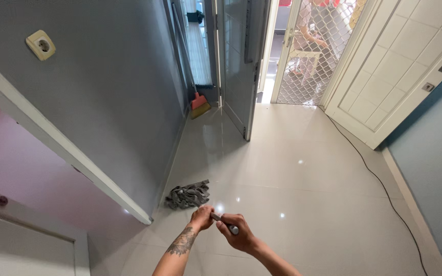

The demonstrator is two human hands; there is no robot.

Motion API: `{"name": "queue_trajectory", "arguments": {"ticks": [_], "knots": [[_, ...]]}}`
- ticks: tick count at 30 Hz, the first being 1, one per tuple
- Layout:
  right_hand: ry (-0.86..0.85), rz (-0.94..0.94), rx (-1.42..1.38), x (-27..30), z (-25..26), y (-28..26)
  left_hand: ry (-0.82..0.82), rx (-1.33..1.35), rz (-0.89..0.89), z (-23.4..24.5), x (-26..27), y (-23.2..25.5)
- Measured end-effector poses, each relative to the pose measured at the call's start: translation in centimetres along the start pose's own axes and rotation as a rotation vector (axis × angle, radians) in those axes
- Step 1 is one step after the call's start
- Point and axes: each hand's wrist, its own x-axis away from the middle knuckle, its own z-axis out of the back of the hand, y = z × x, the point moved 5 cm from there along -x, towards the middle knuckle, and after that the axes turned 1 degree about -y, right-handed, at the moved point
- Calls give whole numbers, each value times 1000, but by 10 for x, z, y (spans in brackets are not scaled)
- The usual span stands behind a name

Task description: The person mopping the floor in a hallway by pushing and pulling a mop handle across the surface.

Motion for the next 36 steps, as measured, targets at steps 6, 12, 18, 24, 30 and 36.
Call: {"name": "queue_trajectory", "arguments": {"ticks": [6, 12, 18, 24, 30, 36], "knots": [[102, 24, 61, 71, 10, 1, 41, 127, -100, -47, 27, 32], [184, -127, 139, 131, 82, -61, 80, 244, -231, -107, 41, 136], [231, -153, 226, 156, 125, -129, -153, 374, -388, -158, 51, 243], [83, -32, 454, 154, 83, -133, -86, 474, -568, -176, 63, 239], [90, 145, 284, 139, 37, -136, -111, 413, -497, -142, 83, 186], [85, 115, 190, 115, -3, -115, -93, 34, -420, -82, 83, 123]]}}
